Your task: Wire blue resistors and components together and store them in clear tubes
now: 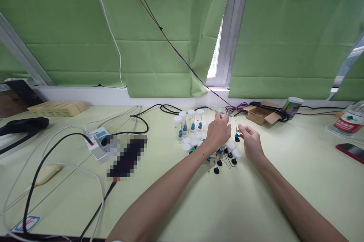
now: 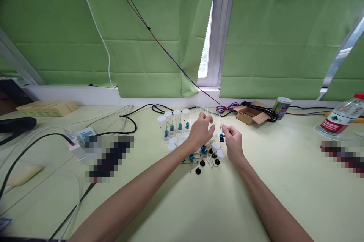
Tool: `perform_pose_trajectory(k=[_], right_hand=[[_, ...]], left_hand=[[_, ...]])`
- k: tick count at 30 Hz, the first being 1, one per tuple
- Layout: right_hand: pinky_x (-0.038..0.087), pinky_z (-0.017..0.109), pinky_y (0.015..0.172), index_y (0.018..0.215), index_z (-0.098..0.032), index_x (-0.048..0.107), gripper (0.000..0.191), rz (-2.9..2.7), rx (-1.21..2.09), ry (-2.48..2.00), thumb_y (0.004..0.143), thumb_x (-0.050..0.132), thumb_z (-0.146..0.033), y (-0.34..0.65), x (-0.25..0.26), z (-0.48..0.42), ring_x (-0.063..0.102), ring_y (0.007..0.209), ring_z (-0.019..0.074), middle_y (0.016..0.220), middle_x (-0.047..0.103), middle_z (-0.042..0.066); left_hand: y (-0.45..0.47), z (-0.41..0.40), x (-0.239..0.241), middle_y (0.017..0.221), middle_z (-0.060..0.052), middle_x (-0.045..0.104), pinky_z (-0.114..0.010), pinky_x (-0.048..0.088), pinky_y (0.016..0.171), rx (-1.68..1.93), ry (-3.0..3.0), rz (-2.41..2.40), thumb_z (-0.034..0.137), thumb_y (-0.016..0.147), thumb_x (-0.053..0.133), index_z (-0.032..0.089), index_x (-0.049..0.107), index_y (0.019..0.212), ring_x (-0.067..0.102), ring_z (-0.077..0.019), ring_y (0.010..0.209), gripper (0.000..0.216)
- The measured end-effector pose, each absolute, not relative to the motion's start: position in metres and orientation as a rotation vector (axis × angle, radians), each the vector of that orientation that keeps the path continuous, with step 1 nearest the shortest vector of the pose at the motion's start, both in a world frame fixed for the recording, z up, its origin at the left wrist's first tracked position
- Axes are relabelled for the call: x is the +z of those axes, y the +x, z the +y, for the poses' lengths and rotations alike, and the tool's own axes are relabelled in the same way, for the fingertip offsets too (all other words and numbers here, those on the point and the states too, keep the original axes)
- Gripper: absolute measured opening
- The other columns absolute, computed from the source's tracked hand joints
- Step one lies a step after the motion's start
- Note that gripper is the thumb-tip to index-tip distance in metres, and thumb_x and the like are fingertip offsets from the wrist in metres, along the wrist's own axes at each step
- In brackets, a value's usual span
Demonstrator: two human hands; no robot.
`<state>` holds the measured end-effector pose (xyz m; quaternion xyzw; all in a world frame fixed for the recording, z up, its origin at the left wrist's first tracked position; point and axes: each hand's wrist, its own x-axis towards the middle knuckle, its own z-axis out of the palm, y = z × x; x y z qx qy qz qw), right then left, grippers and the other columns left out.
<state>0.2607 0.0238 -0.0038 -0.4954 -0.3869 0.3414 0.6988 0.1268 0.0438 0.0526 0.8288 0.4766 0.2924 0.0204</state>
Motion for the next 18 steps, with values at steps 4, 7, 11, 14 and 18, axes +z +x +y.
perform_pose_trajectory(k=[4,7,11,14,18], right_hand=[[0.045,0.027,0.071,0.060,-0.019,0.060,0.037,-0.852,0.800,-1.071,0.068,0.077,-0.051,0.258,-0.005,0.025,0.056,0.074,0.0157,0.071,0.061,0.001],[0.047,0.030,0.079,0.062,-0.018,0.062,0.035,-0.854,0.855,-1.017,0.067,0.078,-0.049,0.256,-0.004,0.024,0.062,0.078,0.0180,0.073,0.064,0.003],[0.050,0.032,0.079,0.065,-0.017,0.064,0.035,-0.829,0.876,-0.995,0.064,0.081,-0.048,0.253,0.000,0.021,0.065,0.076,0.0182,0.083,0.069,0.005],[0.051,0.032,0.076,0.063,-0.017,0.062,0.035,-0.818,0.892,-1.000,0.064,0.081,-0.047,0.252,0.003,0.019,0.066,0.073,0.0177,0.087,0.071,0.007],[0.051,0.031,0.070,0.063,-0.017,0.061,0.032,-0.820,0.903,-1.002,0.069,0.077,-0.044,0.253,0.003,0.019,0.065,0.068,0.0170,0.085,0.072,0.009]], left_hand=[[0.129,0.039,0.049,0.102,-0.007,0.053,-0.029,0.043,0.058,0.892,2.602,1.505,0.029,0.092,0.046,0.019,0.055,0.101,0.063,-0.0186,0.072,0.017],[0.128,0.037,0.047,0.102,-0.007,0.054,-0.029,0.043,0.058,0.884,2.629,1.526,0.031,0.092,0.046,0.018,0.056,0.101,0.064,-0.0196,0.074,0.018],[0.125,0.037,0.044,0.099,-0.008,0.057,-0.029,0.043,0.059,0.842,2.664,1.517,0.028,0.093,0.045,0.017,0.058,0.098,0.064,-0.0204,0.075,0.018],[0.122,0.036,0.044,0.095,-0.007,0.058,-0.029,0.042,0.058,0.858,2.666,1.513,0.029,0.093,0.045,0.017,0.058,0.095,0.063,-0.0195,0.074,0.018],[0.119,0.030,0.051,0.091,-0.005,0.058,-0.027,0.040,0.056,0.982,2.707,1.454,0.027,0.092,0.046,0.018,0.058,0.088,0.060,-0.0162,0.068,0.016]])
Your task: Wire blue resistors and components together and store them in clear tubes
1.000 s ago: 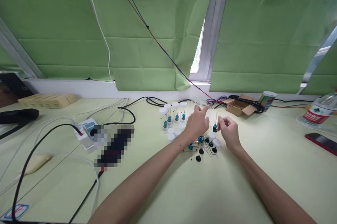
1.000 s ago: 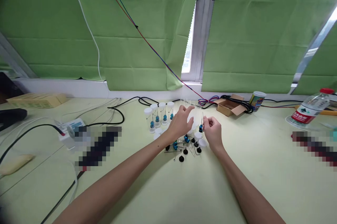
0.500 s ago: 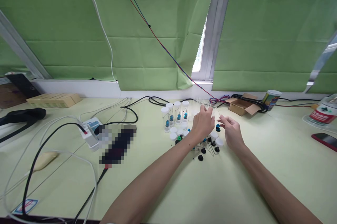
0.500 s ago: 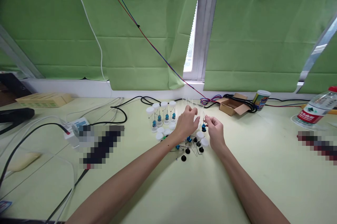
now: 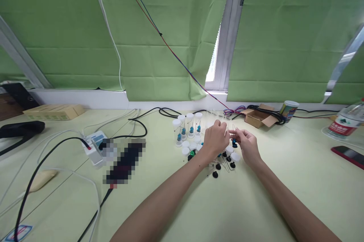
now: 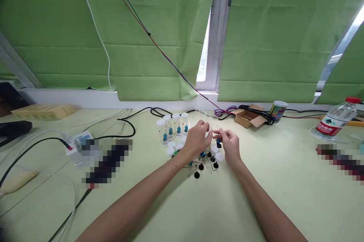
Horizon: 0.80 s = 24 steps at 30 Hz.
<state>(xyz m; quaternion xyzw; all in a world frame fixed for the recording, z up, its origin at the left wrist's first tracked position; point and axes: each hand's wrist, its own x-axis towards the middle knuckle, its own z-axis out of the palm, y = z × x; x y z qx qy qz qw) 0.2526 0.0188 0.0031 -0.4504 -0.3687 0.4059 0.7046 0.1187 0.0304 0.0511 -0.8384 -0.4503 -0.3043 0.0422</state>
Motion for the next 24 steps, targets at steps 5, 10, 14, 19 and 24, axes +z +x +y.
perform_pose_trajectory(k=[5,10,14,19,24], right_hand=[[0.045,0.025,0.057,0.063,-0.018,0.060,0.028,-0.821,0.878,-1.007,0.073,0.074,-0.041,0.253,0.003,0.018,0.057,0.057,0.0123,0.068,0.068,0.003],[0.039,0.025,0.050,0.061,-0.018,0.060,0.030,-0.866,0.853,-1.012,0.073,0.072,-0.044,0.251,0.006,0.016,0.050,0.053,0.0115,0.063,0.062,0.001],[0.040,0.026,0.052,0.066,-0.019,0.065,0.029,-0.906,0.868,-1.013,0.074,0.070,-0.046,0.251,0.005,0.016,0.051,0.055,0.0135,0.061,0.059,0.001],[0.036,0.025,0.049,0.070,-0.018,0.068,0.027,-0.987,0.862,-1.054,0.076,0.070,-0.045,0.245,0.008,0.011,0.048,0.055,0.0132,0.061,0.056,0.000],[0.042,0.027,0.060,0.073,-0.019,0.068,0.028,-1.131,0.719,-1.105,0.081,0.067,-0.045,0.232,0.021,-0.004,0.053,0.063,0.0158,0.062,0.058,0.001]], left_hand=[[0.111,0.015,0.072,0.087,-0.005,0.057,-0.025,0.034,0.048,-1.167,-2.433,-1.156,0.026,0.090,0.049,0.018,0.055,0.083,0.057,-0.0141,0.064,0.012],[0.093,-0.008,0.086,0.079,-0.004,0.054,-0.025,0.041,0.055,-1.528,-2.226,-0.794,0.019,0.088,0.050,0.020,0.046,0.081,0.056,-0.0148,0.071,0.008],[0.067,-0.022,0.070,0.084,-0.005,0.057,-0.024,0.047,0.058,-1.586,-2.221,-0.649,0.015,0.085,0.053,0.020,0.043,0.099,0.059,-0.0158,0.077,0.018],[0.033,-0.019,0.029,0.091,-0.005,0.062,-0.028,0.054,0.064,-1.544,-2.353,-0.592,0.015,0.083,0.056,0.024,0.034,0.121,0.064,-0.0179,0.085,0.046],[0.025,-0.016,0.022,0.087,-0.002,0.060,-0.027,0.055,0.063,-1.694,-2.264,-0.674,0.014,0.081,0.060,0.023,0.035,0.122,0.062,-0.0128,0.070,0.049]])
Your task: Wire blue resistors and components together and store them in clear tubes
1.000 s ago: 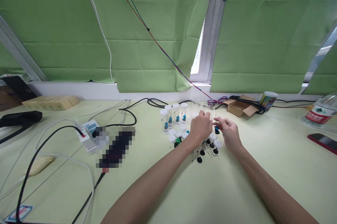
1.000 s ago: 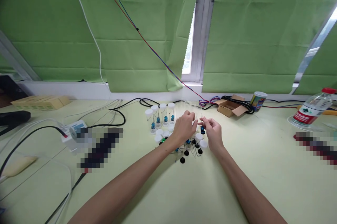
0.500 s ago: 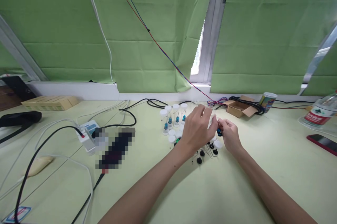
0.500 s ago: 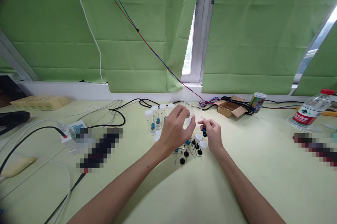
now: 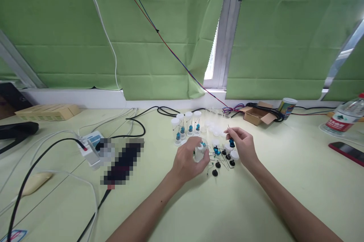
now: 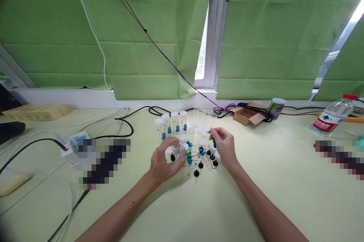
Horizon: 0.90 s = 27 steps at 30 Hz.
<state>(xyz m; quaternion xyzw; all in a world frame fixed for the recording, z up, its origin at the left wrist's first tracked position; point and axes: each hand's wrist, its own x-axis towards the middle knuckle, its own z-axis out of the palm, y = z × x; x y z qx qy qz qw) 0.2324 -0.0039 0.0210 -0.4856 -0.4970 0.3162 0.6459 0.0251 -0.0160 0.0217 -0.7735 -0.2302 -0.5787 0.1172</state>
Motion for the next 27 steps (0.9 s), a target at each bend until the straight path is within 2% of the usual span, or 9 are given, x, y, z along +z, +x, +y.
perform_pose_trajectory(k=[4,7,11,14,19,24,27], right_hand=[[0.046,0.031,0.072,0.078,-0.020,0.069,0.022,-1.255,0.635,-1.088,0.084,0.065,-0.041,0.225,0.022,-0.010,0.060,0.073,0.0189,0.072,0.065,0.003],[0.047,0.034,0.081,0.080,-0.020,0.069,0.021,-1.332,0.616,-1.054,0.086,0.064,-0.039,0.221,0.018,-0.011,0.063,0.082,0.0212,0.080,0.068,0.005],[0.047,0.037,0.086,0.082,-0.020,0.071,0.021,-1.366,0.611,-1.050,0.085,0.065,-0.041,0.218,0.018,-0.012,0.064,0.088,0.0233,0.086,0.071,0.006],[0.047,0.039,0.086,0.080,-0.021,0.071,0.022,-1.374,0.596,-1.053,0.083,0.067,-0.043,0.216,0.019,-0.014,0.064,0.089,0.0246,0.088,0.072,0.006],[0.047,0.040,0.087,0.072,-0.022,0.069,0.022,-1.377,0.542,-1.070,0.082,0.068,-0.042,0.215,0.021,-0.016,0.063,0.092,0.0254,0.088,0.072,0.007],[0.049,0.035,0.081,0.067,-0.020,0.066,0.027,-1.304,0.761,-1.009,0.077,0.072,-0.044,0.215,0.026,-0.018,0.064,0.088,0.0236,0.070,0.067,0.004],[0.050,0.032,0.074,0.066,-0.019,0.065,0.028,-1.231,0.921,-0.965,0.077,0.073,-0.044,0.216,0.027,-0.017,0.064,0.076,0.0195,0.065,0.064,0.002]], left_hand=[[0.024,-0.019,0.030,0.092,-0.002,0.061,-0.022,0.050,0.054,-1.803,-2.150,-0.907,0.014,0.080,0.062,0.023,0.037,0.120,0.052,-0.0067,0.055,0.048],[0.021,-0.018,0.030,0.094,-0.002,0.063,-0.020,0.047,0.053,-1.747,-2.182,-1.057,0.017,0.081,0.062,0.022,0.039,0.119,0.052,-0.0069,0.056,0.044],[0.018,-0.015,0.025,0.096,-0.002,0.065,-0.021,0.045,0.055,-1.598,-2.291,-1.215,0.023,0.085,0.059,0.023,0.047,0.110,0.055,-0.0086,0.059,0.028],[0.020,-0.016,0.021,0.097,-0.002,0.066,-0.023,0.046,0.059,-1.531,-2.361,-1.320,0.026,0.086,0.056,0.023,0.050,0.109,0.056,-0.0100,0.060,0.023],[0.022,-0.019,0.021,0.099,-0.001,0.067,-0.024,0.047,0.060,-1.502,-2.445,-1.428,0.025,0.085,0.055,0.024,0.048,0.115,0.052,-0.0089,0.053,0.031],[0.023,-0.019,0.023,0.104,-0.001,0.067,-0.027,0.049,0.065,-1.510,-2.481,-1.522,0.027,0.084,0.058,0.026,0.045,0.116,0.052,-0.0100,0.055,0.034],[0.023,-0.020,0.022,0.106,-0.001,0.067,-0.028,0.049,0.067,-1.475,-2.545,-1.571,0.028,0.085,0.058,0.026,0.046,0.115,0.055,-0.0110,0.059,0.032]])
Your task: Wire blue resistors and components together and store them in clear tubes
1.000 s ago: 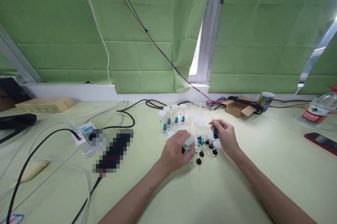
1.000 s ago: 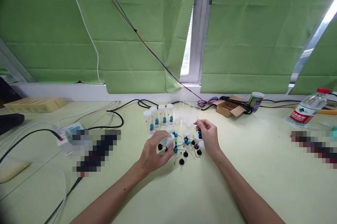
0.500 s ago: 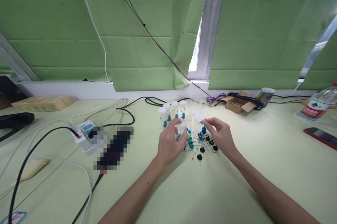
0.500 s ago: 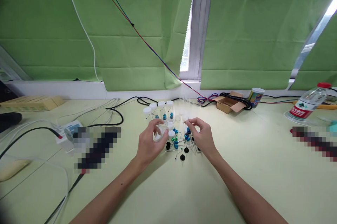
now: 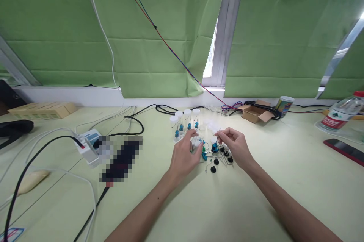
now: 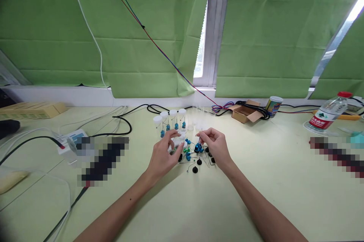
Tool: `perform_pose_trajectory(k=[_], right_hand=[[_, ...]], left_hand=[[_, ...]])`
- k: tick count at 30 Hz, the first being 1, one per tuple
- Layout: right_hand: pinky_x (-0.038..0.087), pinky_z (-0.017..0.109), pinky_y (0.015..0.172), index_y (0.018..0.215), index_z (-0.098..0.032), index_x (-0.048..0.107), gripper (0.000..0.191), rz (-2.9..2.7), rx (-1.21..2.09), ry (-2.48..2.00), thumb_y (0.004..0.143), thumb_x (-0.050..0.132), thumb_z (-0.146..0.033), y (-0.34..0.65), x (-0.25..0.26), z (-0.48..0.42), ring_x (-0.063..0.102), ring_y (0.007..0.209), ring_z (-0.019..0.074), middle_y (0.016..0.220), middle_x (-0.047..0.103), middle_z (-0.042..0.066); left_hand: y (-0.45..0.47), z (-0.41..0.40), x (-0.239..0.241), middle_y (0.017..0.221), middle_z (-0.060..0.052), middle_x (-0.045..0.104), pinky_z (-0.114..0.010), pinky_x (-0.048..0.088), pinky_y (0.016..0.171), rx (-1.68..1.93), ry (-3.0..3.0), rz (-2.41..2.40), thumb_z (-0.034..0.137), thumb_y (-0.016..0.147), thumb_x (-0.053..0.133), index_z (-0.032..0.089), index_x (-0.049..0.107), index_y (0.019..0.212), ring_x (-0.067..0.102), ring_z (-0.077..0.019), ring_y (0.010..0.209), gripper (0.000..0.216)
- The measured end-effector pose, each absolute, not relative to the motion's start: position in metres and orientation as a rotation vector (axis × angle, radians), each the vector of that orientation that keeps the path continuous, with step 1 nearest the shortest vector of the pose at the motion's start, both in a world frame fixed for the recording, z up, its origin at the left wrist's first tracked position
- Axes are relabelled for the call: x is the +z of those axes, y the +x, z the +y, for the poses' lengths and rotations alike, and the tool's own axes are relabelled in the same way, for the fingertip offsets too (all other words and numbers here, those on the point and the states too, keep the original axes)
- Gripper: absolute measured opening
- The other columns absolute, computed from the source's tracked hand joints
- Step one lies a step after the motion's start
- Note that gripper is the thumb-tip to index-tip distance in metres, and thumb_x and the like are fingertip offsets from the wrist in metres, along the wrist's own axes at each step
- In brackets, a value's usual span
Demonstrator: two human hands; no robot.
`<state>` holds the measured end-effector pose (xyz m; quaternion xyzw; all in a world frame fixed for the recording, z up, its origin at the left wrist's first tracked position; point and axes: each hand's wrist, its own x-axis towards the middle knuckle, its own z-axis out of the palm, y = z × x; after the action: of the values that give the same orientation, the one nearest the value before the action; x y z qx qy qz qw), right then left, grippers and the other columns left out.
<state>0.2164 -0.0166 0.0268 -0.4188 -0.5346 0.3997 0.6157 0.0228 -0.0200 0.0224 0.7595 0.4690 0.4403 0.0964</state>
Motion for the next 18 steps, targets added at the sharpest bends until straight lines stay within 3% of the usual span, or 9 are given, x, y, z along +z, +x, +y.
perform_pose_trajectory(k=[4,18], right_hand=[[0.050,0.028,0.066,0.065,-0.018,0.063,0.029,-1.136,1.094,-0.878,0.075,0.075,-0.042,0.219,0.026,-0.014,0.059,0.067,0.0140,0.078,0.068,0.005],[0.052,0.028,0.064,0.059,-0.018,0.061,0.026,-0.869,1.198,-0.773,0.068,0.081,-0.033,0.224,0.023,-0.008,0.057,0.065,0.0126,0.078,0.066,0.004]], left_hand=[[0.024,-0.021,0.021,0.109,0.000,0.066,-0.028,0.049,0.069,1.211,2.254,1.343,0.028,0.087,0.055,0.027,0.048,0.113,0.057,-0.0113,0.065,0.027],[0.025,-0.017,0.009,0.101,-0.003,0.063,-0.026,0.048,0.060,1.090,2.275,1.267,0.027,0.087,0.052,0.023,0.051,0.119,0.057,-0.0117,0.063,0.032]])
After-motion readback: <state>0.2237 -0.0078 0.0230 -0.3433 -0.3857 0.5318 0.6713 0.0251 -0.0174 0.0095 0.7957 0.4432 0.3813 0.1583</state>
